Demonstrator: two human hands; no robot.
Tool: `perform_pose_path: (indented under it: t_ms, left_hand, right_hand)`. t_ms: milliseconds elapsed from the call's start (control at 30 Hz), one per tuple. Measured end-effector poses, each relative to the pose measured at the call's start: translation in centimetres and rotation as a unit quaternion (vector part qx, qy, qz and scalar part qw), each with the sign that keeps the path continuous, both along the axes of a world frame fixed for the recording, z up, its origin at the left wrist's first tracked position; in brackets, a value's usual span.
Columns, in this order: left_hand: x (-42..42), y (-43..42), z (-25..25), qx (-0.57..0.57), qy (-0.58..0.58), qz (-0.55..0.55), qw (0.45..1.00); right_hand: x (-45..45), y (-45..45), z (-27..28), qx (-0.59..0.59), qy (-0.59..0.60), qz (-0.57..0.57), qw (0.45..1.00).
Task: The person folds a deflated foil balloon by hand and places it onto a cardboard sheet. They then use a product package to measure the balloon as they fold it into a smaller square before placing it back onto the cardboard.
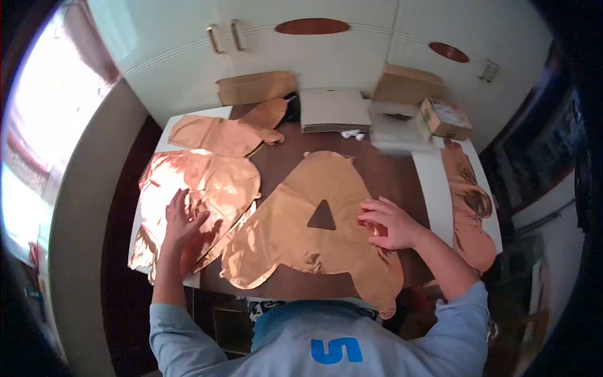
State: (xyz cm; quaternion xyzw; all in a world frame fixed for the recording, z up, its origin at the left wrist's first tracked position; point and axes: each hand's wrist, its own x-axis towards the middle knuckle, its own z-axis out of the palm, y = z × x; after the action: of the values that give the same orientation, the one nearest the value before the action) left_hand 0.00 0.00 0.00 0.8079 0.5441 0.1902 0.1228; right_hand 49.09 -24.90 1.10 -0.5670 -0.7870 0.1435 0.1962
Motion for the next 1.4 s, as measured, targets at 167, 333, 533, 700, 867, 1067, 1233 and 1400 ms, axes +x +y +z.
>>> perform_pose_path:
  t_ms: [167,333,533,700,867,1067,1233,1400]
  left_hand:
    - [7.0,-1.7,0.3,0.128,-0.033,-0.135,0.982]
    - [17.0,-7.5,1.0,0.071,-0.052,-0.379,0.921]
    - [18.4,-11.2,0.8,0.016,-0.011,-0.383,0.923]
    - [19.1,-11.9,1.9,0.041,0.009,-0.346,0.937]
    - [19.6,-11.7,2.2,0.049,0.000,-0.339,0.939]
    - [21.0,-11.4,2.5,0.055,-0.020,-0.354,0.933]
    - [22.7,-10.9,1.8,0.040,-0.041,-0.372,0.926]
    - [24.3,-11.5,3.2,0.024,-0.059,-0.395,0.916]
  right_hand:
    - [2.5,2.6,0.5,0.062,0.133,-0.093,0.985]
    - [2.5,11.4,-2.5,0.148,0.084,-0.121,0.978]
    - [2.0,16.9,-3.6,0.090,-0.086,-0.197,0.972]
    - [1.8,16.6,-3.2,0.108,-0.105,-0.218,0.964]
    - [5.8,8.5,0.2,0.074,-0.106,-0.269,0.955]
    - [25.6,-5.4,-1.6,0.062,-0.011,-0.607,0.793]
    - [27.1,-7.2,-4.3,0.062,-0.070,-0.619,0.780]
    - [27.4,-6.4,-4.7,0.048,-0.034,-0.644,0.763]
